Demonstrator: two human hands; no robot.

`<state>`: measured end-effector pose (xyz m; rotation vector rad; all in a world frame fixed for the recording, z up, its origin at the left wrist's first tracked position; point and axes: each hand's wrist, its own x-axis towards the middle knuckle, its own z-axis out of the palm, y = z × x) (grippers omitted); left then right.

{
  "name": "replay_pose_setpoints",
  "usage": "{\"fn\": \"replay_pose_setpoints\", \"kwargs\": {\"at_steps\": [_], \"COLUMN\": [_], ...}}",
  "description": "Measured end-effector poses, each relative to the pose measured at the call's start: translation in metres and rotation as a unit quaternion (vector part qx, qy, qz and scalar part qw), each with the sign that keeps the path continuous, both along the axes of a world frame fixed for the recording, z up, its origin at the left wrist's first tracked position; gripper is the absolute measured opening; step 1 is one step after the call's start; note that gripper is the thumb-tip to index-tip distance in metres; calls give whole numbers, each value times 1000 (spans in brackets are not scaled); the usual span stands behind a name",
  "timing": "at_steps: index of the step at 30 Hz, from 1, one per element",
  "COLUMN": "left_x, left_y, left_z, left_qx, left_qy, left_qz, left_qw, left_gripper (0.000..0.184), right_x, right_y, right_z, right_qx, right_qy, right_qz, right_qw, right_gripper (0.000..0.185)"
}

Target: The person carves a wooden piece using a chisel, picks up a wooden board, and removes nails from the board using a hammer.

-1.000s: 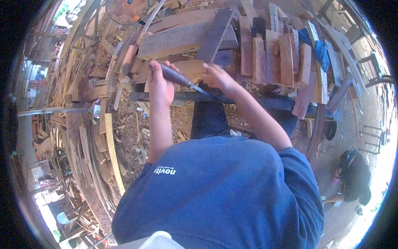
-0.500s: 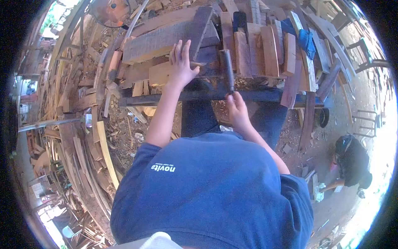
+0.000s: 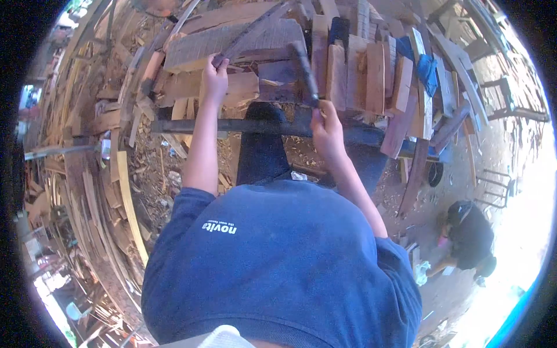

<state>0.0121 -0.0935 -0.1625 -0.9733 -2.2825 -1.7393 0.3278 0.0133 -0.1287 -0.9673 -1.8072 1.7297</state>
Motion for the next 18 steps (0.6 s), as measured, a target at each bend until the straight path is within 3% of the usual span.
{"fn": "replay_pose_setpoints", "kwargs": {"at_steps": [2,3,6,9,10,12,13,14,16,18], "left_x": [-3,1,-5,-6,-6,-7,-8,-8,-7,-8], "left_y": [-2,-1,6,7,7,4,4,6,6,5], "left_z": [1,12,6,3,2,0,0,-1,-7,-1], "left_qx": [7,-8,-9,0,-1,-20,-19,-16,18,-6], "left_qy": [-13,-11,-18,4,32,16,12,7,48,51], "left_qz": [28,42,62,74,80,70,73,78,88,76], "left_qw": [999,999,998,997,996,997,997,997,995,996], "left_gripper": [21,22,24,26,27,34,33,31,30,29], "right_x": [-26,-40,-80,-116,-128,-147,-151,-153,-158,-158], "right_y": [2,8,9,0,-4,-9,-6,1,1,2], "right_z": [23,15,73,109,102,70,61,54,70,100], "right_qx": [-3,100,149,194,195,317,334,339,328,307], "right_qy": [9,34,70,138,135,42,-43,-46,-97,-43], "right_qz": [75,86,126,99,109,40,106,116,162,131], "right_qw": [997,991,978,966,965,947,936,933,926,942], "right_gripper": [11,16,15,16,16,19,22,22,25,28]}}
